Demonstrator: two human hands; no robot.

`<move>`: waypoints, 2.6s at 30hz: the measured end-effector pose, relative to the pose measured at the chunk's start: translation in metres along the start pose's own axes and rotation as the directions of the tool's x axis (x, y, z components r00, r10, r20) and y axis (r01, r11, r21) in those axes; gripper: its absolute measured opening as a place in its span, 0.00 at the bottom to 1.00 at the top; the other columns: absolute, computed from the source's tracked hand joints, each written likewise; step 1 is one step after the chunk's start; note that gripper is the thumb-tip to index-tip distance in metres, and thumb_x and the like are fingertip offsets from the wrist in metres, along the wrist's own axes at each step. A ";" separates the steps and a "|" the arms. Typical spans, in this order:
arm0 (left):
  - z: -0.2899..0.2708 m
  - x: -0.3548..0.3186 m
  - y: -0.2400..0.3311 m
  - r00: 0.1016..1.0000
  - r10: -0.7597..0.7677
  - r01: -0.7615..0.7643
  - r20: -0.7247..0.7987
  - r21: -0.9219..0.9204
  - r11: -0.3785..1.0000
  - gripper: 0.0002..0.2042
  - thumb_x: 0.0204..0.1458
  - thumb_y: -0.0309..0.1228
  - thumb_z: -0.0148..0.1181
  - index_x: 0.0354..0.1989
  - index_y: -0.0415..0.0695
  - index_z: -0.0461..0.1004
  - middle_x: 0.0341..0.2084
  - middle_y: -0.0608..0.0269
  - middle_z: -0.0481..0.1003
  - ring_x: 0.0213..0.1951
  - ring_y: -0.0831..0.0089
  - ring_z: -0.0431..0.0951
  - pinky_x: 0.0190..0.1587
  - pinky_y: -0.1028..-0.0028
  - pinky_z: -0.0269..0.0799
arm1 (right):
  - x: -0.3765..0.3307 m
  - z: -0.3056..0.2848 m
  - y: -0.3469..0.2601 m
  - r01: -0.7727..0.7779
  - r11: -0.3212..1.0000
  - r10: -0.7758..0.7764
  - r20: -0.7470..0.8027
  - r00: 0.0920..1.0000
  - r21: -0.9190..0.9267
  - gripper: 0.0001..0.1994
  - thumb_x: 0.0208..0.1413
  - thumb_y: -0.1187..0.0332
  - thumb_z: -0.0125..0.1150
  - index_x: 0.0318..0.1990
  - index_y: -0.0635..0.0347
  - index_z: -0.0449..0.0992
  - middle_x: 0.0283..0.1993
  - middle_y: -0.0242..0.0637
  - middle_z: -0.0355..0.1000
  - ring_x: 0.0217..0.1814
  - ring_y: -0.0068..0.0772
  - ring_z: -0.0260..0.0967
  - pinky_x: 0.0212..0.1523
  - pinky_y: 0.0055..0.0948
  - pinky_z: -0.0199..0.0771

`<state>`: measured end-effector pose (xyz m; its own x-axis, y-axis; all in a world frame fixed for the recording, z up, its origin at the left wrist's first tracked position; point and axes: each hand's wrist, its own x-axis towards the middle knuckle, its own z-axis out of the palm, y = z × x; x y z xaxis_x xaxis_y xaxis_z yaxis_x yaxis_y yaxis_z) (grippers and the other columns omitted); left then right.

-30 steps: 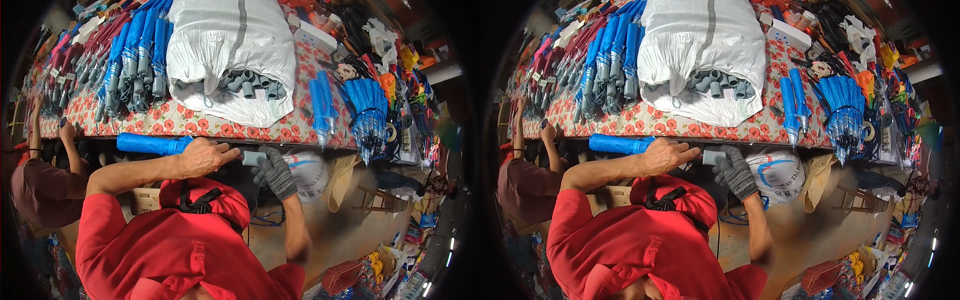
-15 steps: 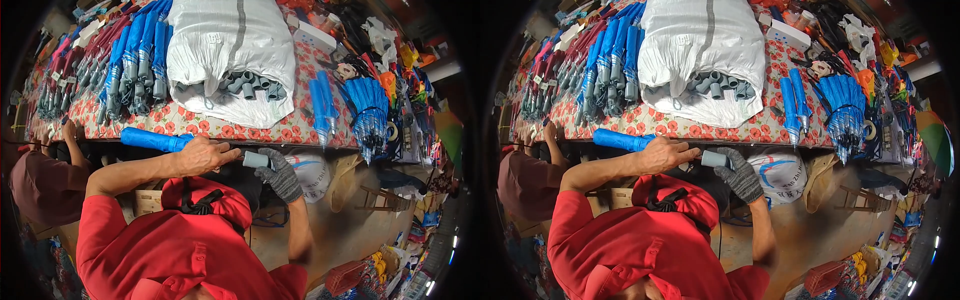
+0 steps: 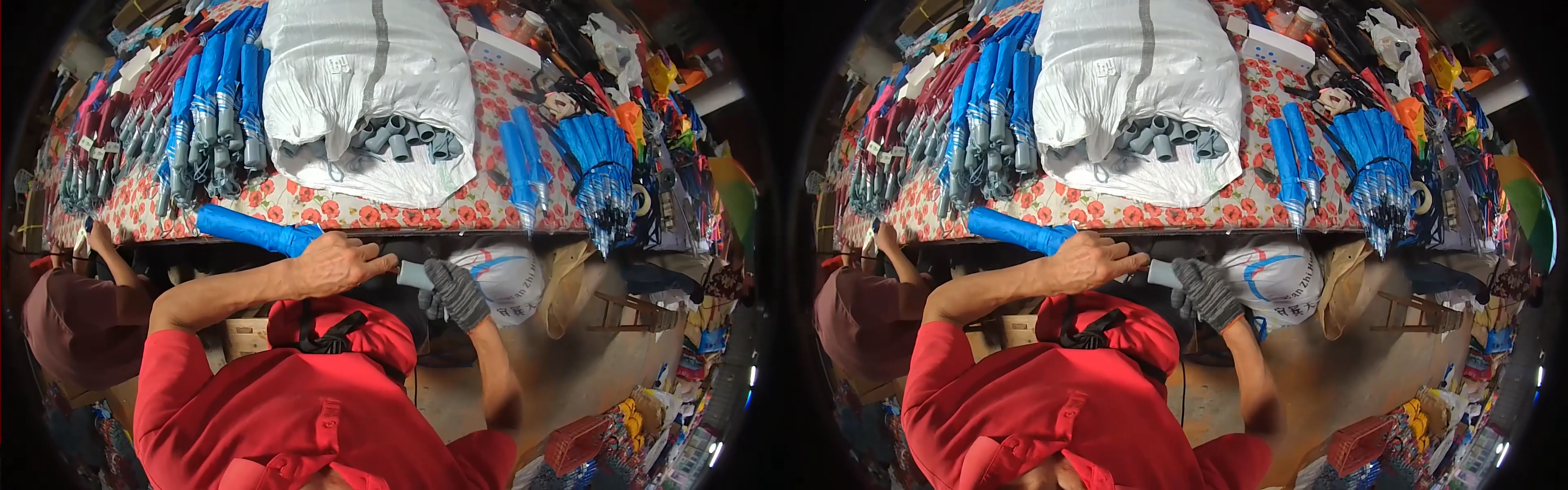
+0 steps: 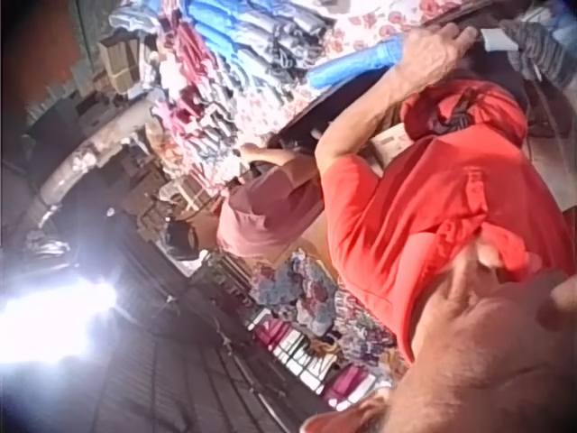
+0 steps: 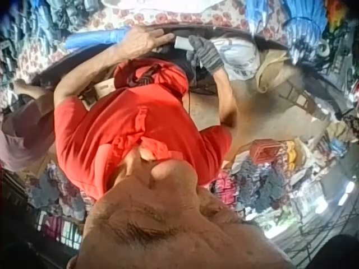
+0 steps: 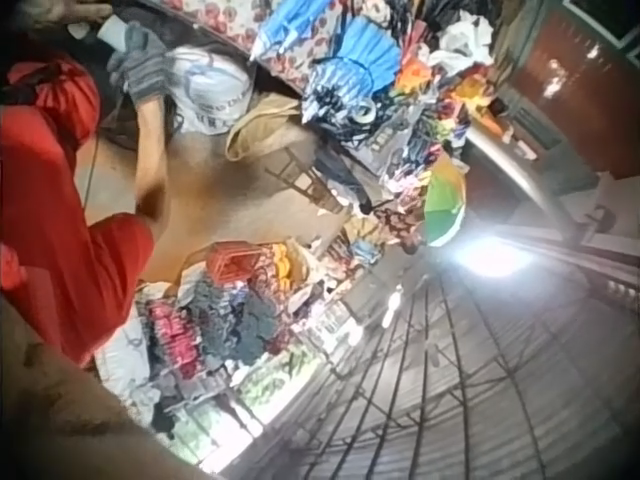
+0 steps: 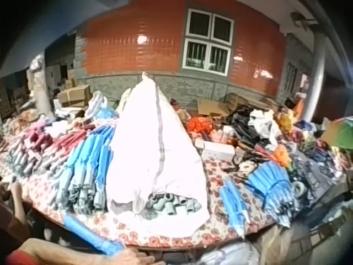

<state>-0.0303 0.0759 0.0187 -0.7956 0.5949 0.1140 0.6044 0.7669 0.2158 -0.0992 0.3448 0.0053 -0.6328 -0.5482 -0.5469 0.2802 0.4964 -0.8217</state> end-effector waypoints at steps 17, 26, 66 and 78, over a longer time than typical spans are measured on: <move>-0.014 -0.016 0.017 0.994 -0.022 0.053 0.105 -0.307 0.950 0.14 0.60 0.37 0.55 0.50 0.42 0.74 0.32 0.58 0.78 0.29 0.59 0.81 0.25 0.61 0.74 | -0.026 0.036 0.010 0.596 0.588 -0.740 -0.067 0.669 -0.547 0.24 0.53 0.60 0.69 0.54 0.63 0.72 0.49 0.48 0.74 0.48 0.53 0.74 0.50 0.46 0.75; -0.022 -0.026 0.009 0.958 -0.023 0.128 0.285 -0.356 0.926 0.13 0.62 0.38 0.51 0.48 0.44 0.72 0.31 0.59 0.78 0.27 0.58 0.82 0.24 0.60 0.74 | -0.020 0.046 0.020 0.579 0.482 -0.763 0.010 0.646 -0.657 0.30 0.41 0.74 0.70 0.57 0.62 0.70 0.53 0.49 0.72 0.54 0.54 0.70 0.55 0.46 0.73; -0.034 -0.039 0.013 0.829 0.184 0.401 0.528 -0.790 0.463 0.15 0.63 0.40 0.50 0.49 0.43 0.72 0.28 0.55 0.78 0.32 0.55 0.82 0.31 0.59 0.76 | -0.042 0.060 0.001 0.714 0.148 -0.870 0.252 0.423 -0.684 0.19 0.51 0.65 0.68 0.50 0.57 0.75 0.49 0.47 0.75 0.48 0.49 0.75 0.49 0.42 0.78; -0.022 -0.017 -0.016 0.940 0.125 0.089 0.318 -0.581 0.809 0.15 0.64 0.41 0.51 0.45 0.41 0.72 0.26 0.54 0.77 0.24 0.52 0.78 0.25 0.58 0.73 | -0.012 0.062 0.009 0.527 0.799 -0.591 -0.217 0.777 -0.288 0.12 0.55 0.65 0.65 0.46 0.55 0.78 0.37 0.45 0.75 0.37 0.46 0.75 0.39 0.38 0.78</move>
<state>-0.0272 0.0477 0.0344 -0.6592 0.7315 -0.1740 0.3944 0.5335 0.7482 -0.0447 0.3138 -0.0057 -0.8136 -0.5735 0.0951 -0.3176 0.3014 -0.8990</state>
